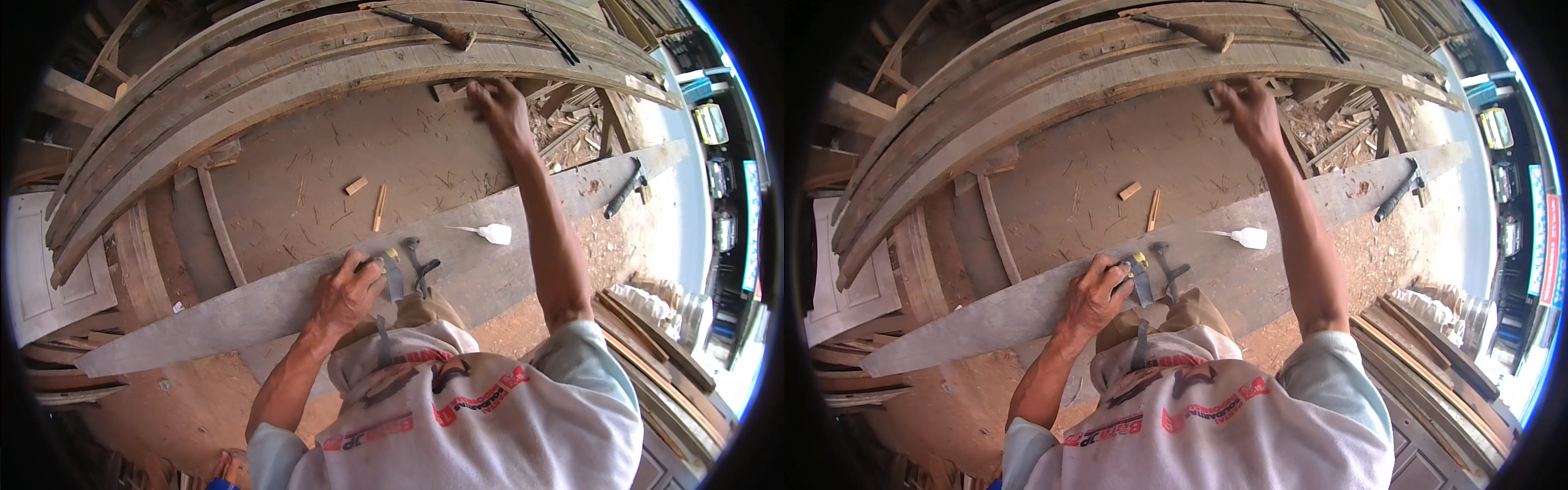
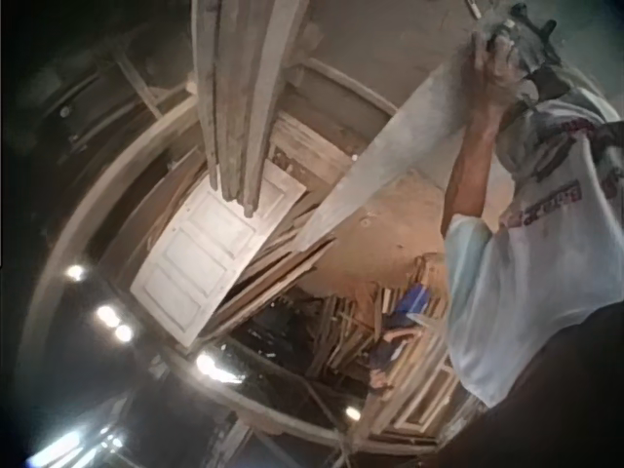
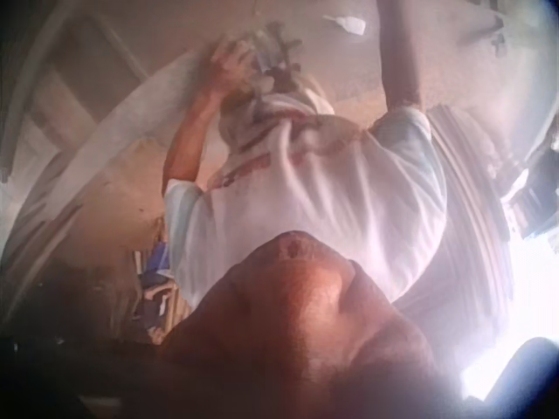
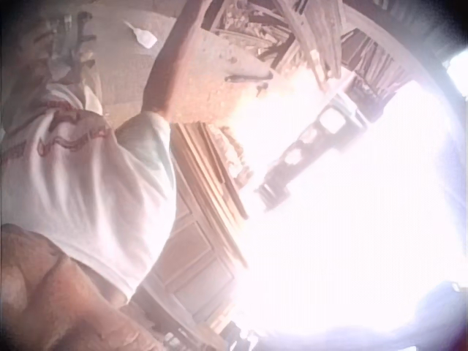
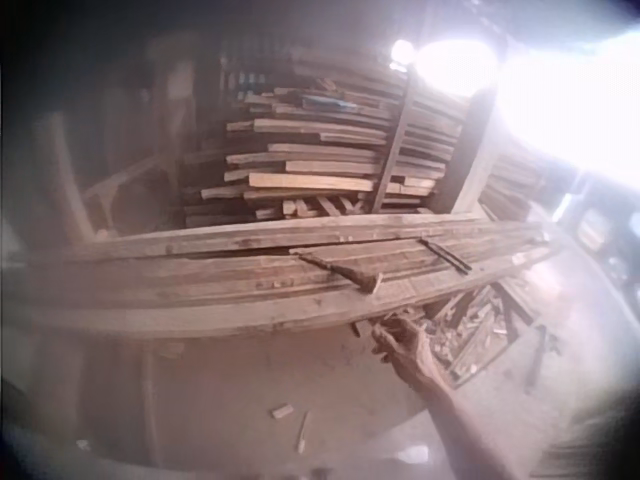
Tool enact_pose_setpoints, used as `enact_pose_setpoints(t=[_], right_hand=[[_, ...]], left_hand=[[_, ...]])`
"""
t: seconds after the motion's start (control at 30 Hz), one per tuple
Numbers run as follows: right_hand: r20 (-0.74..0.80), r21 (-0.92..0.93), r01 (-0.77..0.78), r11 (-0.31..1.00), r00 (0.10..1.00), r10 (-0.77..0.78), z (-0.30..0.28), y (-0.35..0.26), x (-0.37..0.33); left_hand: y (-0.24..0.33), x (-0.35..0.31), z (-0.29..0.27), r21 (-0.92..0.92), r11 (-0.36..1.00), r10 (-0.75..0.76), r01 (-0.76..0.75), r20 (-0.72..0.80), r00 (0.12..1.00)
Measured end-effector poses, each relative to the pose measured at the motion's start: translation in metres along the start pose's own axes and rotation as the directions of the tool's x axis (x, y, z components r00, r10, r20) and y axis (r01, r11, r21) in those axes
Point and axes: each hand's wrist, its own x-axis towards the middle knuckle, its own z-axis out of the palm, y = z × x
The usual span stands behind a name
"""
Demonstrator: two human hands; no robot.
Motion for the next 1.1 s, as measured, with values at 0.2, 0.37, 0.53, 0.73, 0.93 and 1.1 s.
enact_pose_setpoints(t=[0.2, 0.37, 0.53, 0.73, 0.93, 1.1], right_hand=[[0.172, -0.577, 0.242, 0.780, 0.970, -0.174, -0.045, 0.013, -0.178], [0.181, -0.674, 0.205, 0.709, 0.977, -0.111, -0.053, 0.038, -0.230], [0.080, -0.535, 0.000, 0.845, 0.996, 0.050, -0.046, 0.042, -0.242], [0.064, -0.108, -0.144, 0.984, 0.986, 0.152, -0.036, 0.048, -0.255], [0.235, 0.496, -0.327, 0.805, 0.942, 0.239, -0.019, 0.048, -0.281], [0.210, 0.497, -0.334, 0.801, 0.942, 0.263, 0.005, 0.038, -0.292]], left_hand=[[-0.004, -0.003, 0.001, -0.010, 1.000, 0.008, -0.009, -0.019, 1.000], [-0.004, 0.003, -0.006, 0.028, 0.999, 0.042, -0.042, 0.013, 0.999], [-0.007, 0.001, -0.004, 0.046, 0.997, 0.068, -0.067, -0.006, 0.998], [-0.002, 0.004, -0.004, 0.044, 0.993, 0.111, -0.110, -0.038, 0.993], [-0.006, -0.001, 0.000, 0.072, 0.992, 0.103, -0.101, -0.035, 0.994], [-0.006, -0.003, 0.000, 0.078, 0.992, 0.097, -0.095, -0.021, 0.995]])
